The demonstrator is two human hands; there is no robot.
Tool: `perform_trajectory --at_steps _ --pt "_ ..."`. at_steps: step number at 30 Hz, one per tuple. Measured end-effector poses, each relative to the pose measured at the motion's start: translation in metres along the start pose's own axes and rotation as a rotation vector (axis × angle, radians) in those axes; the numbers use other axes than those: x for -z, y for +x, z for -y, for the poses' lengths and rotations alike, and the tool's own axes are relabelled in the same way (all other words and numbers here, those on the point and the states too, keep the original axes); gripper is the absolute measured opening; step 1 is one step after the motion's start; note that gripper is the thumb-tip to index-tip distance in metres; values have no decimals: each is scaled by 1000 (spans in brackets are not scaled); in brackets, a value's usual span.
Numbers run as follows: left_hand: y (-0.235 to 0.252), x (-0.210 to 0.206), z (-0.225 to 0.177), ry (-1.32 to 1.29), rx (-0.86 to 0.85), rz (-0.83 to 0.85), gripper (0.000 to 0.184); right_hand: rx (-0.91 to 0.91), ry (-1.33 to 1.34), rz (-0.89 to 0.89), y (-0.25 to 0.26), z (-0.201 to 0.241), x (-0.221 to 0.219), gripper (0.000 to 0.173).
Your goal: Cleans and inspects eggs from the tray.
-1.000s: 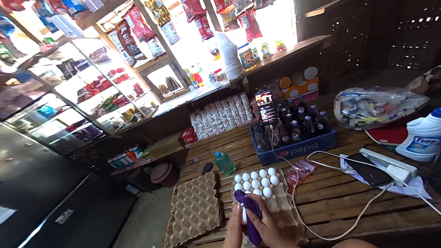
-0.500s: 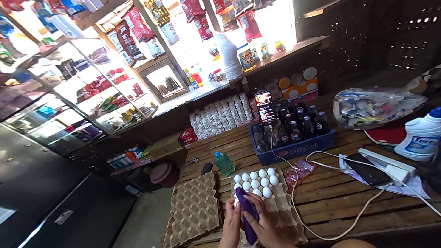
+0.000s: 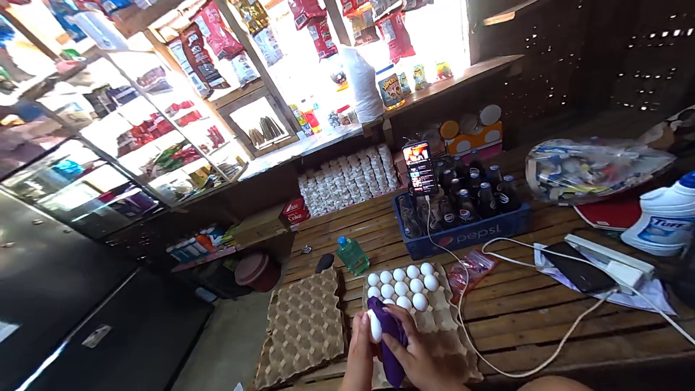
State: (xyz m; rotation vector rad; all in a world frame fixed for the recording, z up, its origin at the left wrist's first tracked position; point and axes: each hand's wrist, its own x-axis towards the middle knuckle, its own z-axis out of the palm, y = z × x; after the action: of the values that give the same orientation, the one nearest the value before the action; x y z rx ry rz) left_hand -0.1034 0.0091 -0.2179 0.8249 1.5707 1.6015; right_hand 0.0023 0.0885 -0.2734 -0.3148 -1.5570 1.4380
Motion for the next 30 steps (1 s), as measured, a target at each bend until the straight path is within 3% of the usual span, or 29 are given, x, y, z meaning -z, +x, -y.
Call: perform_trajectory --at_steps 4,10,16,21,26,30 --pt "-1 3 8 116 -73 86 50 57 -56 -35 2 1 2 45" --pt "-3 -1 7 183 -75 141 34 -158 -5 -131 7 4 6 48" --pt "-1 -3 3 44 -112 -36 42 89 -51 -23 -1 -5 -1 46" --pt "-4 -2 12 197 -212 67 63 186 -68 3 2 -4 3 40" --pt "-1 -2 15 258 -244 120 30 -23 37 -82 3 1 5 48" --pt "0 -2 7 169 -220 42 38 23 30 -34 3 1 4 47"
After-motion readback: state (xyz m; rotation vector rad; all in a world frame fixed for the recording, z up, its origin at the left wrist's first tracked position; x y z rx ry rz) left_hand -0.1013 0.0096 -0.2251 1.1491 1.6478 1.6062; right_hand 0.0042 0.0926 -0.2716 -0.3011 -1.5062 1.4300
